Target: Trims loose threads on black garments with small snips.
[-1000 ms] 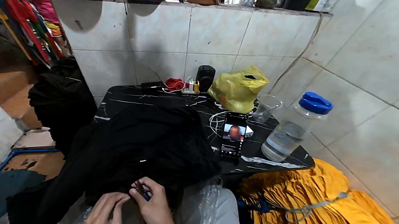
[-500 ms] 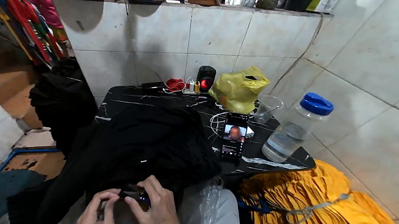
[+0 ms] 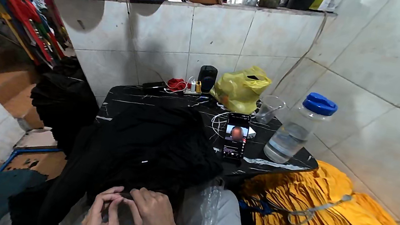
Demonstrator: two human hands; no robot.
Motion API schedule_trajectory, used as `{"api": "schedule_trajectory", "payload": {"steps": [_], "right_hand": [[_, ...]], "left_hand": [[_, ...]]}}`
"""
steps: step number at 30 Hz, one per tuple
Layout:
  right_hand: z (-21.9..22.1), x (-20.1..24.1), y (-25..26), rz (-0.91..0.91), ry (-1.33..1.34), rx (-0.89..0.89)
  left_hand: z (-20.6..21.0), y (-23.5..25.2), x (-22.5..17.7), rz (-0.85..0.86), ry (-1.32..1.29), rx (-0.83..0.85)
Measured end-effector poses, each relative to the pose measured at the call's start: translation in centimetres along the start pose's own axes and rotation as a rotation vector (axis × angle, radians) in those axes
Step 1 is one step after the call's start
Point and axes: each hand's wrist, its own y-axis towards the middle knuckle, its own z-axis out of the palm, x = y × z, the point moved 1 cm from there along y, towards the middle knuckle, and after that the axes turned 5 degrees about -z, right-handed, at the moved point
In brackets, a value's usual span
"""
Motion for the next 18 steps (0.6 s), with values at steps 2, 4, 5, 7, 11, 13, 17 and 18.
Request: {"api": "schedule_trajectory", "payload": {"steps": [2,4,5,7,11,13,17,18], "right_hand": [[-0.2,0.1,0.2,0.101,0.027,-0.068],[-0.3,0.1,0.4,0.294,0.212,-0.062],[-0.3,-0.3,0.5,0.39,0.365,-0.01],[0.2,-1.3,0.6,0.458,0.664,0.016],[0.8,-2.2,0.5,0.483,0.819,-0.072],[0.8,-2.5,0.5,0.478,0.817,-0.077],[0.8,-2.7,0.5,0.392,0.886,-0.048],[0.8,-2.8,0.5,0.375,0.896,-0.046]], "left_hand": [[0.0,0.0,-0.1,-0.005,-0.017,-0.007],[0.1,0.1,-0.3,-0.019,-0.039,-0.017],[0.1,0.2,-0.4,-0.034,-0.056,-0.02],[0.1,0.3,-0.6,-0.059,-0.087,-0.029],[-0.1,-0.2,-1.3,-0.082,-0.066,0.033],[-0.6,-1.0,-1.7,-0.143,-0.026,0.291],[-0.8,-1.6,-0.5,-0.202,0.02,0.835],[-1.0,-1.4,-0.2,-0.177,-0.002,0.755]]}}
